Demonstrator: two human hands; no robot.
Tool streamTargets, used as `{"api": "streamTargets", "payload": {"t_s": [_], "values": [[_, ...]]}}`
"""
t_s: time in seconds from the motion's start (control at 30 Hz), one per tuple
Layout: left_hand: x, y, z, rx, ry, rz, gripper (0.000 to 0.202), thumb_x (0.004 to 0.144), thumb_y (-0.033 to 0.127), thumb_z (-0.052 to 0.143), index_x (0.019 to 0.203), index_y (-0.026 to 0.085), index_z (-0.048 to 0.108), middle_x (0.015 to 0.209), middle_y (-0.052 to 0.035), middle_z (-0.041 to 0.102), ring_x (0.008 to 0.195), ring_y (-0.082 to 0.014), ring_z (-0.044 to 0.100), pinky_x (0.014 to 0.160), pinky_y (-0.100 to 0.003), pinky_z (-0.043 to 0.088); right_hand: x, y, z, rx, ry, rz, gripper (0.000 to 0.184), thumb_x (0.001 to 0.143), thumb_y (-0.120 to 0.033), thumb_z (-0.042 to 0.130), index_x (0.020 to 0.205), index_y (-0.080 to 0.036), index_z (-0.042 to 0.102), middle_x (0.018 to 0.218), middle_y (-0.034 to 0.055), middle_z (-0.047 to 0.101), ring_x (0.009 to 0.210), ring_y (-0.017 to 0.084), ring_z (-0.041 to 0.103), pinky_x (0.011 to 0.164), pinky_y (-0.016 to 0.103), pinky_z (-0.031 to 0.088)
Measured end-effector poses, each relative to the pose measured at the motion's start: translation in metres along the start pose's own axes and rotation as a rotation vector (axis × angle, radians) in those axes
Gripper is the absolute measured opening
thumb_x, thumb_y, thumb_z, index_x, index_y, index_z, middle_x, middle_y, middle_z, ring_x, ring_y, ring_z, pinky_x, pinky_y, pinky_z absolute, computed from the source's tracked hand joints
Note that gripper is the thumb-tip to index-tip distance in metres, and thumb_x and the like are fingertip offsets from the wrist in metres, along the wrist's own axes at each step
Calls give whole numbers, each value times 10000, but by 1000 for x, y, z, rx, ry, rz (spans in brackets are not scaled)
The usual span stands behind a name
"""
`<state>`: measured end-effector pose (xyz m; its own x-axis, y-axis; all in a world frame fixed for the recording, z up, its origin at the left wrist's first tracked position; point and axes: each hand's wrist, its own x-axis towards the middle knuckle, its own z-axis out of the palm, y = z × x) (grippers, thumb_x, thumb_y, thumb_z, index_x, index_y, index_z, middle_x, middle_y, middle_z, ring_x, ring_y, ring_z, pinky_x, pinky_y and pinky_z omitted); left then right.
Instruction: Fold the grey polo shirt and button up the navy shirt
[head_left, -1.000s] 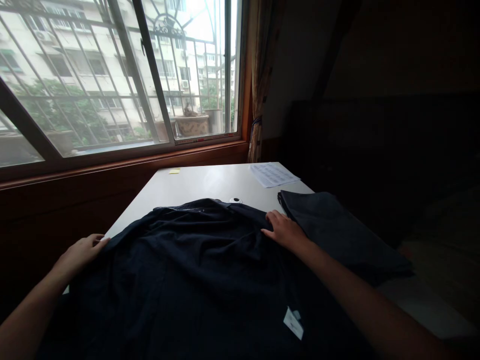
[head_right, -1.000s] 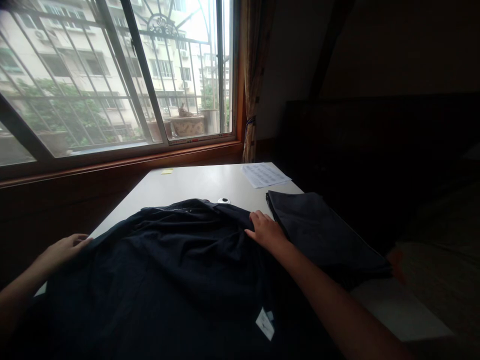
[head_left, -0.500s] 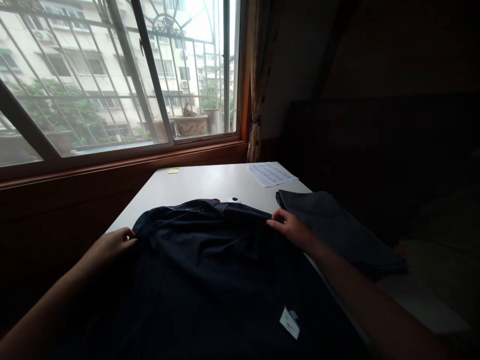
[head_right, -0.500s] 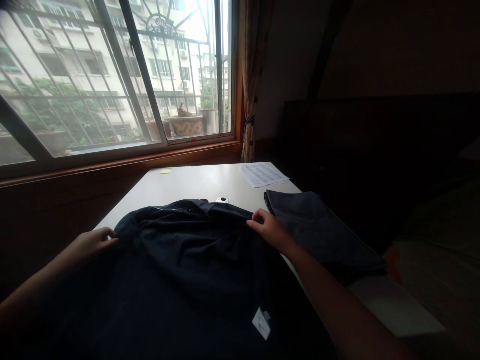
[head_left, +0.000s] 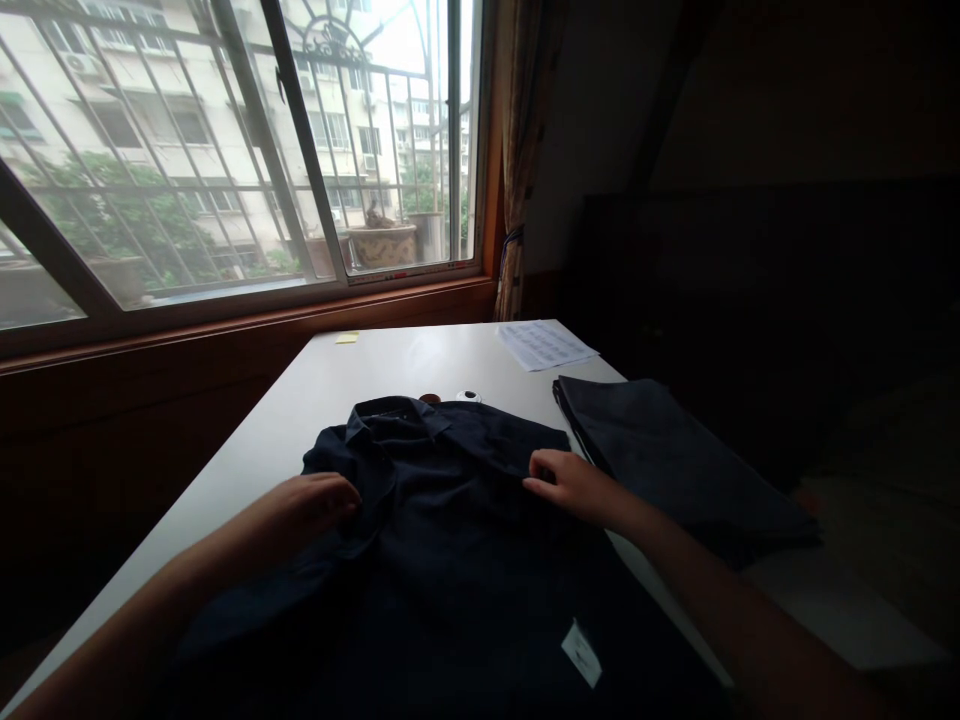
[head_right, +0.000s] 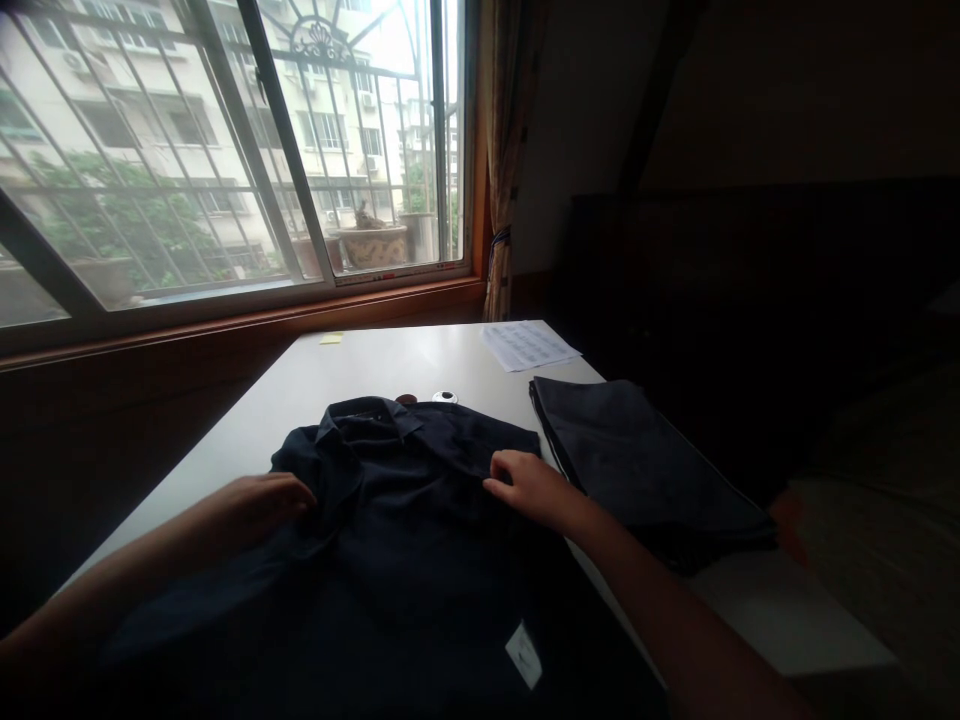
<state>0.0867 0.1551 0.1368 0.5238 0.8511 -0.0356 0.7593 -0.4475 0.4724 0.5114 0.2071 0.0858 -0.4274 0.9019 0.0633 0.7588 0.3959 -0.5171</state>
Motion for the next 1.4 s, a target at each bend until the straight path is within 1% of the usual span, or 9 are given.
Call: {"api": "streamTargets", "payload": {"t_s": [0.1,0.17,0.33,0.5,0.67,0.8,1.03,1.17,1.4], "values": [[6,-42,-10,68,170,-46,270,939,374,469,1051,228,666,1035,-70,693,889,-204,660,773,-300,527,2,8,-3,-48,86,36,176,869,-333,576,772,-192,616,810,39,649,751,183,591,671,282,400],[14,-58,-11,118,197,-36,282,932,358,472,1099,232,661,1068,-79,674,900,-212,658,779,-320,539,7,8,-4,-76,151,56,174,865,-316,574,750,-193,615,814,43,641,764,187,586,687,289,409],[56,-62,-4,335,219,-54,359,919,293,487,1258,333,597,1346,-38,549,1046,-233,642,846,-341,539,32,-18,2,-73,322,-37,32,834,-217,600,845,-200,624,884,38,630,850,187,584,788,293,436],[101,-84,2,458,194,-194,537,830,251,589,1356,328,516,1449,-64,446,1110,-263,615,853,-347,521,73,-52,28,-52,230,-147,117,833,-185,627,948,-202,640,944,46,621,893,185,578,829,293,437],[124,-106,6,275,291,-165,269,815,288,569,1033,250,722,1210,-84,623,1069,-279,568,937,-400,456,111,-50,63,-32,121,-77,402,785,-289,732,1167,-218,629,1019,80,612,970,240,578,889,358,435],[137,-104,4,199,318,-126,255,823,377,581,972,248,743,1090,-88,693,1065,-298,524,981,-435,405,131,-34,80,32,92,-51,645,718,-233,774,1323,-238,550,1104,99,597,1062,271,554,951,405,417],[163,-85,9,-48,217,-59,395,810,566,593,904,221,762,882,-78,734,991,-293,594,886,-376,454,153,-6,79,287,105,-36,720,677,-66,665,1362,-233,518,1162,72,643,1067,227,602,964,349,441],[168,-75,25,-216,122,-57,452,788,600,609,936,200,760,940,-64,751,867,-251,665,808,-334,499,158,10,77,485,121,25,652,706,-82,588,1339,-232,545,1148,55,677,1009,217,649,912,352,495],[162,-74,50,-385,169,-127,489,763,576,644,1029,175,734,1092,-94,733,1044,-289,656,941,-371,489,155,19,78,776,105,58,457,720,-112,509,1133,-203,681,1089,49,722,890,197,689,805,329,561]]}}
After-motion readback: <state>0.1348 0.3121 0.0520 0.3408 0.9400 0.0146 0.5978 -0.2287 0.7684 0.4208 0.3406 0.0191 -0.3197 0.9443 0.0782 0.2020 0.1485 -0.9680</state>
